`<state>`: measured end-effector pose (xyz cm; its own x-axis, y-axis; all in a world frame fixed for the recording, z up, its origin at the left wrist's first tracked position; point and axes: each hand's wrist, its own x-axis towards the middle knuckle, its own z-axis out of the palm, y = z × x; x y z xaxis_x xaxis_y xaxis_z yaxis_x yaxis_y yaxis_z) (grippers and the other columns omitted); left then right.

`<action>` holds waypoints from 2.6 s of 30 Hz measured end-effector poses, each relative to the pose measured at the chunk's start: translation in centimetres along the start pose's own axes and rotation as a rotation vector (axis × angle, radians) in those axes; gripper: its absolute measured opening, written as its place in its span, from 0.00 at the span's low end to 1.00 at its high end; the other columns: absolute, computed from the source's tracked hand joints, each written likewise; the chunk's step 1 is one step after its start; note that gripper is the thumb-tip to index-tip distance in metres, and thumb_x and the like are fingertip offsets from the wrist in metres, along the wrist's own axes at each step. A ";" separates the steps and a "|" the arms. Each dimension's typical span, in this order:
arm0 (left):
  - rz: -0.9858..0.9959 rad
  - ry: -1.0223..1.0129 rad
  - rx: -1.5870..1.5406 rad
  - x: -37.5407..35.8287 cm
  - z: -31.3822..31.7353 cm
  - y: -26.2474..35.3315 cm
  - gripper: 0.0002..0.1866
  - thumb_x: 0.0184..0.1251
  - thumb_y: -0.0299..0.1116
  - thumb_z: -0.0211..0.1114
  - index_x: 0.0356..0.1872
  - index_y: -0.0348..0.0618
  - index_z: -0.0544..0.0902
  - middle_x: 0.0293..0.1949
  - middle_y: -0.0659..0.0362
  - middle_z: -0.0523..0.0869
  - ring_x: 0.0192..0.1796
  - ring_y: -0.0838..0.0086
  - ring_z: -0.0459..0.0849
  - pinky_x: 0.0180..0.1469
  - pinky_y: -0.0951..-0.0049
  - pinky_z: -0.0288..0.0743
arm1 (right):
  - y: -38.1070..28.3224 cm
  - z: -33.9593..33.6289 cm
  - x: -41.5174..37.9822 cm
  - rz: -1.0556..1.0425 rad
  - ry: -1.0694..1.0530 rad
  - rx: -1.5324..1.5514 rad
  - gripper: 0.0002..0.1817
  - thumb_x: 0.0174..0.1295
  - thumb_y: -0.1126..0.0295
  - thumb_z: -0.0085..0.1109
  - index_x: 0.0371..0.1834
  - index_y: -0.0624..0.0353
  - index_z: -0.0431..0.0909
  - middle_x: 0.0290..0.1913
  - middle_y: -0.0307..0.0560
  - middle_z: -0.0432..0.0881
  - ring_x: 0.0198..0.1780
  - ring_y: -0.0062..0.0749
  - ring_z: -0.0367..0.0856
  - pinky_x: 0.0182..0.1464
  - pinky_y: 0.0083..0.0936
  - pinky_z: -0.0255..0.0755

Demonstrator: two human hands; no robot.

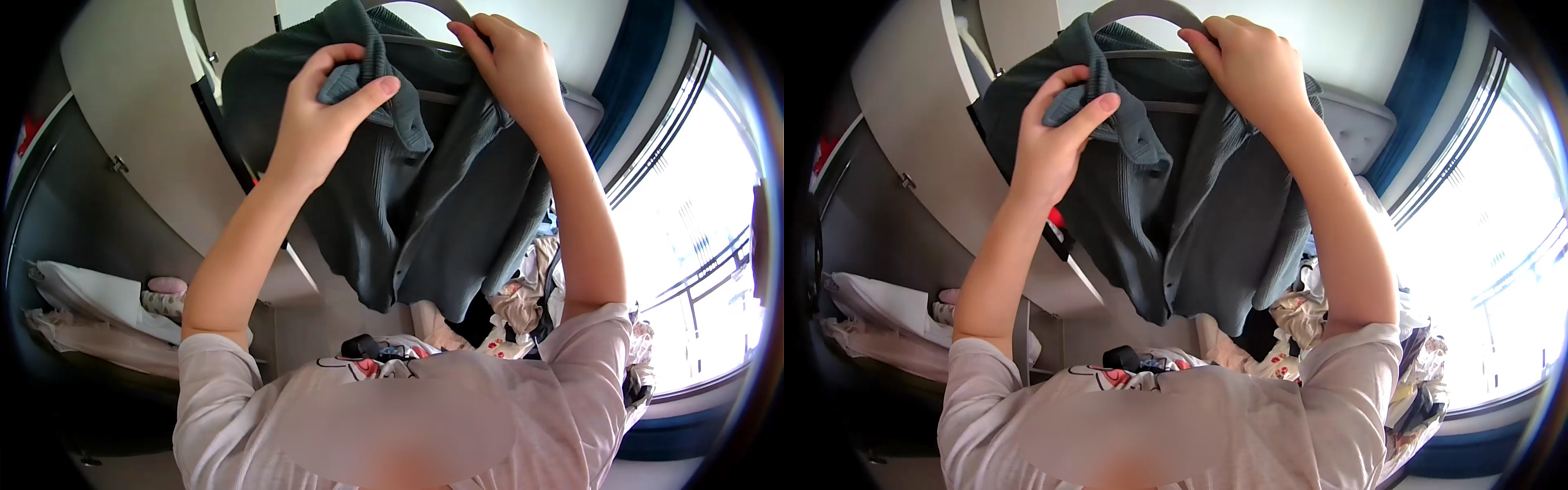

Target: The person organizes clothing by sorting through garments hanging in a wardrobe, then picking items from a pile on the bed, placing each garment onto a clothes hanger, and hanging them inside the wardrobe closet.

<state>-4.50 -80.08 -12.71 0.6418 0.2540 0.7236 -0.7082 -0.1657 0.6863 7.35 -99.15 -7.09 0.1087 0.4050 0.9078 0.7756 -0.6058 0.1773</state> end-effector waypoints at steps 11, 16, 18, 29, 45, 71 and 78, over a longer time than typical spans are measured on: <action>0.724 -0.086 1.008 5.2 -5.3 0.4 0.22 0.58 0.34 0.71 0.53 0.40 0.76 0.42 0.62 0.85 0.46 0.77 0.82 0.54 0.76 0.71 | 4.3 -3.7 -1.2 -0.008 -0.099 0.108 0.18 0.65 0.51 0.54 0.33 0.54 0.84 0.27 0.43 0.81 0.30 0.37 0.81 0.36 0.28 0.75; -0.084 -0.265 0.592 5.1 -8.9 -2.2 0.19 0.61 0.43 0.69 0.42 0.36 0.83 0.31 0.64 0.84 0.34 0.82 0.79 0.38 0.80 0.72 | 5.1 -4.3 -1.4 -0.006 -0.068 0.054 0.18 0.65 0.49 0.54 0.34 0.52 0.84 0.27 0.42 0.81 0.30 0.36 0.81 0.36 0.28 0.75; -0.166 -0.188 0.463 5.0 -11.0 -3.1 0.17 0.65 0.42 0.66 0.39 0.35 0.83 0.30 0.66 0.83 0.32 0.85 0.78 0.35 0.83 0.71 | 6.2 -4.9 -1.8 0.073 -0.082 0.021 0.19 0.65 0.49 0.53 0.34 0.51 0.84 0.26 0.42 0.81 0.29 0.35 0.81 0.35 0.28 0.76; 0.403 0.026 0.612 3.6 -9.1 1.0 0.20 0.57 0.34 0.72 0.50 0.42 0.79 0.46 0.62 0.81 0.47 0.77 0.77 0.50 0.77 0.69 | 4.0 -6.1 -0.5 0.127 -0.067 0.125 0.17 0.65 0.61 0.54 0.26 0.64 0.76 0.24 0.55 0.76 0.29 0.51 0.77 0.32 0.38 0.69; 0.776 -1.346 1.551 -1.3 2.8 4.8 0.07 0.47 0.30 0.61 0.28 0.41 0.82 0.26 0.60 0.80 0.38 0.68 0.80 0.64 0.58 0.65 | 5.0 -5.9 -3.2 -0.029 -0.127 0.137 0.18 0.65 0.56 0.55 0.25 0.61 0.76 0.26 0.52 0.78 0.29 0.50 0.78 0.32 0.39 0.71; 0.728 -1.170 0.873 1.8 4.6 6.4 0.19 0.30 0.21 0.67 0.34 0.37 0.82 0.25 0.56 0.81 0.28 0.64 0.81 0.54 0.51 0.75 | 6.1 -8.3 -5.6 0.013 -0.229 0.245 0.18 0.66 0.58 0.54 0.29 0.63 0.77 0.26 0.53 0.78 0.29 0.50 0.77 0.32 0.38 0.71; 0.931 -0.569 1.132 0.6 7.5 7.9 0.11 0.40 0.26 0.74 0.30 0.45 0.86 0.53 0.55 0.77 0.50 0.60 0.77 0.61 0.56 0.63 | 4.9 -9.1 -5.2 0.028 -0.267 0.353 0.17 0.64 0.58 0.56 0.28 0.63 0.77 0.25 0.54 0.77 0.29 0.51 0.77 0.32 0.38 0.70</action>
<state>-7.54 -88.44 -6.32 0.3303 -0.6751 0.6597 -0.4907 -0.7199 -0.4909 4.93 -110.44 -7.45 0.2535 0.5822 0.7725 0.9299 -0.3667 -0.0288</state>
